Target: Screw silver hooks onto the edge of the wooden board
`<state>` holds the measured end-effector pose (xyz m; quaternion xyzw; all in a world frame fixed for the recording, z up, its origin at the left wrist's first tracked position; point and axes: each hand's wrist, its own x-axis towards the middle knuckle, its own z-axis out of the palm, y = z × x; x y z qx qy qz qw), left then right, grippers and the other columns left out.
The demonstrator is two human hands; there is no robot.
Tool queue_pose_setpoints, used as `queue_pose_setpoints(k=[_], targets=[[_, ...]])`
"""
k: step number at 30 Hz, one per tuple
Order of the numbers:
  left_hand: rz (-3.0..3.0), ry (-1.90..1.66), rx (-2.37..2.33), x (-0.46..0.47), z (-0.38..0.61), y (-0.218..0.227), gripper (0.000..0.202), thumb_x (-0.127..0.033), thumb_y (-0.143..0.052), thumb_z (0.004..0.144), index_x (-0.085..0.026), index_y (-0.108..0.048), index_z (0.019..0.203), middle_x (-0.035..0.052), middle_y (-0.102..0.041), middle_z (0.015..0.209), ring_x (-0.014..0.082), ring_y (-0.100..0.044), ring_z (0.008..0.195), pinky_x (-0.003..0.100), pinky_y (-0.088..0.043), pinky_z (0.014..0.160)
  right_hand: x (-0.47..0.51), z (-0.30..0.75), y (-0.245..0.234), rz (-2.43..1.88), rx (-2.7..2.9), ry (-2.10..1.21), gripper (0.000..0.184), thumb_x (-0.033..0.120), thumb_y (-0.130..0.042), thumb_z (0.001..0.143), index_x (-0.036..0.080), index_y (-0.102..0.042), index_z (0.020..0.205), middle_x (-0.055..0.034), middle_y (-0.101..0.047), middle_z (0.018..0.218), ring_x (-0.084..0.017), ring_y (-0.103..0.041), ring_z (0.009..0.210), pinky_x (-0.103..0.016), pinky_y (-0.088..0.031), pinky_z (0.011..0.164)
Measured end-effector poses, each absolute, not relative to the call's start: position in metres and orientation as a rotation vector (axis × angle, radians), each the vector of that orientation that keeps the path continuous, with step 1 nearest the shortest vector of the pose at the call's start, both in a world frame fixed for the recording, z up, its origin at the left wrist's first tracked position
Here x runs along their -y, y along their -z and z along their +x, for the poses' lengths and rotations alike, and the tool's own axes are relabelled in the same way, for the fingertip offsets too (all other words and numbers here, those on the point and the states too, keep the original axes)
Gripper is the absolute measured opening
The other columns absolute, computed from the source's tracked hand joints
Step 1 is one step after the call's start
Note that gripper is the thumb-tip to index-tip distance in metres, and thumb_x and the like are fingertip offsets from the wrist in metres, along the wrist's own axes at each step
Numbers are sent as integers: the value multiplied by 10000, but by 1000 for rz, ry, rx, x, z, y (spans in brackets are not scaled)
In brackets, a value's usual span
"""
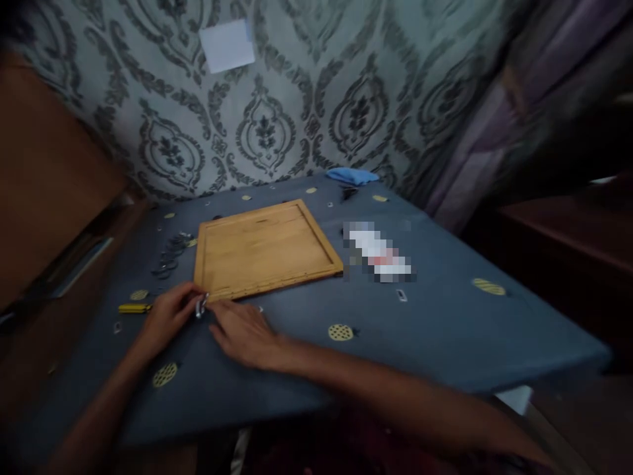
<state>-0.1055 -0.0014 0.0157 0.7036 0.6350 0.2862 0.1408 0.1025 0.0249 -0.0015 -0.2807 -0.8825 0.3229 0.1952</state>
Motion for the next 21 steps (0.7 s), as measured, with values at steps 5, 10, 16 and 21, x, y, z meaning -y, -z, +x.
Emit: queue_pose_setpoints(k=[5,10,16,21], targets=[[2071,-787,-1884,5,-110,-8,199,-307,-509,977,-217,-665,895,35,-688,841,206,-643,785,302,-482,728,-25,96,7,-813,2460,-903,411,175,-537,1004,189,-590,1411,-141,-680,1367,-281,-675,1156,-436,-527,979],[2117,-784,-1840,6,-111,-7,218,-289,-470,1015,-215,-670,970,56,-696,910,221,-655,839,322,-502,764,-25,91,7,-858,2473,-863,348,190,-548,1005,209,-631,1342,-127,-687,1340,-277,-680,1111,-421,-531,916],[2128,-748,-1739,13,-121,-17,289,-241,-444,1006,-195,-667,1184,73,-707,1000,228,-677,930,342,-546,863,-27,90,7,-862,2486,-879,359,186,-555,1004,214,-636,1352,-112,-697,1344,-284,-679,1152,-417,-528,945],[2122,-585,-1655,22,-129,-27,447,-190,-564,909,-209,-616,1353,65,-676,1083,226,-671,961,333,-563,887,-28,91,10,-844,2475,-885,395,190,-545,1009,233,-616,1394,-103,-690,1368,-289,-684,1150,-440,-548,950]])
